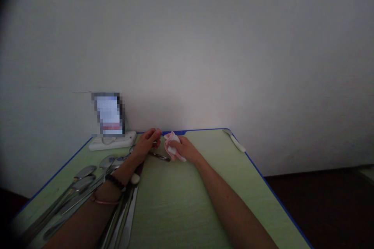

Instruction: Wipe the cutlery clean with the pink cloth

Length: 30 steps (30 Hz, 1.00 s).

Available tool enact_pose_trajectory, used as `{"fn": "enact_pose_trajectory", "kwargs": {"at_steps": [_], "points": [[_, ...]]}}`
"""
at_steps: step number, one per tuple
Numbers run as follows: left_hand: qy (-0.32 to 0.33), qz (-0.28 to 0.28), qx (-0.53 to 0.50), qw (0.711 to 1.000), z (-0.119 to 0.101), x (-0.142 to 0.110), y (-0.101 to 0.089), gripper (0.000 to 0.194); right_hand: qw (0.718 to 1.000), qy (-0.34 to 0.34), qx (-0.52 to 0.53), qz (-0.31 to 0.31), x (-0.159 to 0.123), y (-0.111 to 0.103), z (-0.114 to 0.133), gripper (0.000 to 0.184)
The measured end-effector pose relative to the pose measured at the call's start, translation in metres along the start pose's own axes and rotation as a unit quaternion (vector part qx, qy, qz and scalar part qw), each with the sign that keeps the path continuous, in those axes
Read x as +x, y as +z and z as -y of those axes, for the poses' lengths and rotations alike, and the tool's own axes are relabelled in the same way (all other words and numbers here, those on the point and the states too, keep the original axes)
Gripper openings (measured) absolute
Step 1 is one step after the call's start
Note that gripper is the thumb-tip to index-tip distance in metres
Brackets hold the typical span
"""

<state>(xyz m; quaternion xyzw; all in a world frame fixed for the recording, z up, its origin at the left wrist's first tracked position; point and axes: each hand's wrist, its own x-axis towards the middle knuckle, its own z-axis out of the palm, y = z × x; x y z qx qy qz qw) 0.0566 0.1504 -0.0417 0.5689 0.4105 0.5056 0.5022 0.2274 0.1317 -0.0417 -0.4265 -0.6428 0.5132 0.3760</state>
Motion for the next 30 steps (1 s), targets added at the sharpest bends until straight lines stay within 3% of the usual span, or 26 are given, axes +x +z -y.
{"fn": "enact_pose_trajectory", "kwargs": {"at_steps": [4,8,13,22,30], "points": [[-0.012,0.037,0.021,0.999,-0.0003,-0.0013,0.0008,0.032,1.000,0.007,-0.001,-0.019,0.0011,0.0006,-0.0005,0.018],[-0.019,0.039,0.033,0.999,0.0004,-0.0007,0.0012,0.030,1.000,0.012,0.003,-0.028,0.0021,0.0017,-0.0012,0.018],[-0.027,0.017,0.018,0.999,0.0002,-0.0009,0.0037,0.032,1.000,-0.006,0.010,-0.014,0.0020,0.0017,-0.0015,0.023],[-0.029,-0.093,-0.054,0.994,-0.0012,0.0023,0.0048,0.046,1.000,-0.007,0.000,0.003,-0.0032,0.0019,0.0037,0.034],[-0.040,-0.062,-0.071,0.995,-0.0011,0.0017,0.0043,0.046,1.000,-0.015,-0.002,-0.010,-0.0024,0.0010,0.0025,0.028]]}}
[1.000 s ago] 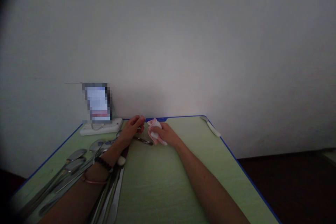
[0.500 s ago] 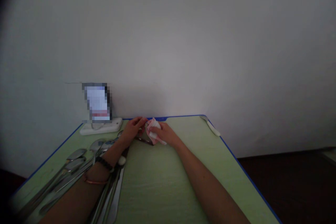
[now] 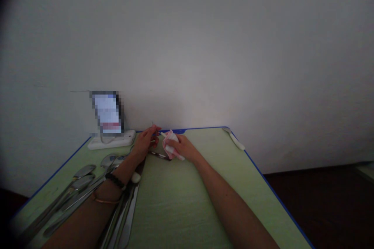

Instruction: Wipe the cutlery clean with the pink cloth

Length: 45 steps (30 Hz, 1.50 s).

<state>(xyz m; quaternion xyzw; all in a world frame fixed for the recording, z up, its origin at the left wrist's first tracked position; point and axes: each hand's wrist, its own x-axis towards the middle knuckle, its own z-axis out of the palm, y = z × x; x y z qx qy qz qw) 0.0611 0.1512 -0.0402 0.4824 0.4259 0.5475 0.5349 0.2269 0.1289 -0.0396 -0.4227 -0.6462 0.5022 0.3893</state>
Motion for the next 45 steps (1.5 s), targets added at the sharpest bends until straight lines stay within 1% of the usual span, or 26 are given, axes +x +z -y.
{"fn": "enact_pose_trajectory", "kwargs": {"at_steps": [3,7,13,19,26,30,38,45], "points": [[-0.004,0.016,0.005,1.000,0.0009,0.0002,-0.0005,0.046,1.000,0.002,-0.002,-0.001,0.0001,0.0001,-0.0005,0.029],[-0.007,0.017,0.009,1.000,0.0022,0.0006,0.0000,0.047,1.000,0.002,-0.014,-0.009,0.0007,0.0005,-0.0004,0.029],[-0.001,-0.014,-0.003,1.000,0.0026,0.0014,0.0008,0.049,1.000,-0.003,-0.013,-0.003,-0.0014,0.0012,0.0017,0.030],[0.005,-0.035,-0.021,0.999,0.0024,0.0016,0.0009,0.046,1.000,0.002,-0.008,0.001,-0.0019,0.0011,0.0006,0.031],[-0.007,-0.017,-0.030,0.999,0.0026,0.0013,0.0012,0.044,1.000,0.002,-0.008,0.004,-0.0016,0.0006,0.0010,0.032],[-0.012,-0.007,-0.033,0.999,0.0028,0.0009,0.0013,0.046,1.000,-0.004,-0.011,-0.006,-0.0007,0.0004,0.0000,0.029],[-0.022,0.003,-0.039,0.999,0.0041,0.0024,0.0010,0.046,1.000,-0.007,0.002,-0.004,0.0018,-0.0005,-0.0043,0.026],[-0.023,0.011,-0.049,0.998,0.0034,0.0013,0.0008,0.048,1.000,-0.007,-0.002,0.002,0.0004,-0.0002,-0.0024,0.029]]}}
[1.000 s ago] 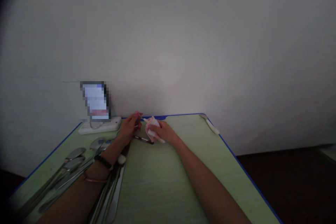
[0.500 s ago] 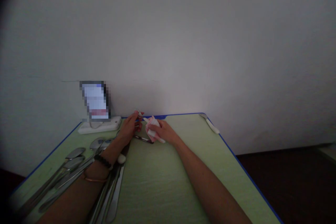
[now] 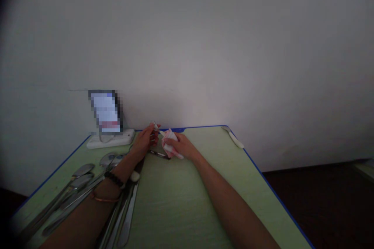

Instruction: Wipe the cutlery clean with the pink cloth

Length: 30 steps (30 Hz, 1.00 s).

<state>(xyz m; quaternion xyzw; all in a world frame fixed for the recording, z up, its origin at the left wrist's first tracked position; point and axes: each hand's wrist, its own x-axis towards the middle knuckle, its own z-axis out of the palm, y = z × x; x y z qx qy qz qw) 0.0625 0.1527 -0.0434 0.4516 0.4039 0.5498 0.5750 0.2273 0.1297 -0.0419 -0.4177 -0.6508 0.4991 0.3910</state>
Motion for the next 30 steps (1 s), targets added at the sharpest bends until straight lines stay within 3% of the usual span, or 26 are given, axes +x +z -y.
{"fn": "enact_pose_trajectory", "kwargs": {"at_steps": [30], "points": [[0.001,0.015,0.007,1.000,0.0012,0.0008,-0.0005,0.053,1.000,0.000,-0.007,-0.002,-0.0001,0.0006,0.0005,0.027]]}}
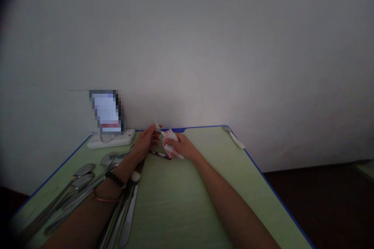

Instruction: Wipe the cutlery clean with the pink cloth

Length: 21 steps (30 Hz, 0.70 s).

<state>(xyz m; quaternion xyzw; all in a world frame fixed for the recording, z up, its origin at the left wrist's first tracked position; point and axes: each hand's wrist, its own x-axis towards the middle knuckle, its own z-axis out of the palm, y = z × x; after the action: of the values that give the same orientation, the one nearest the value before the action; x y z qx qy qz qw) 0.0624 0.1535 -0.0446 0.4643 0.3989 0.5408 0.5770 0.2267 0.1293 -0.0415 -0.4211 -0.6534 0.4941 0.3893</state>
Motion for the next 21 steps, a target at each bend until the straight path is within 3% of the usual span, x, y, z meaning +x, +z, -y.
{"fn": "enact_pose_trajectory", "kwargs": {"at_steps": [21], "points": [[0.004,0.016,0.036,0.999,0.0006,-0.0014,0.0000,0.050,1.000,-0.005,-0.013,0.001,0.0005,0.0001,-0.0024,0.030]]}}
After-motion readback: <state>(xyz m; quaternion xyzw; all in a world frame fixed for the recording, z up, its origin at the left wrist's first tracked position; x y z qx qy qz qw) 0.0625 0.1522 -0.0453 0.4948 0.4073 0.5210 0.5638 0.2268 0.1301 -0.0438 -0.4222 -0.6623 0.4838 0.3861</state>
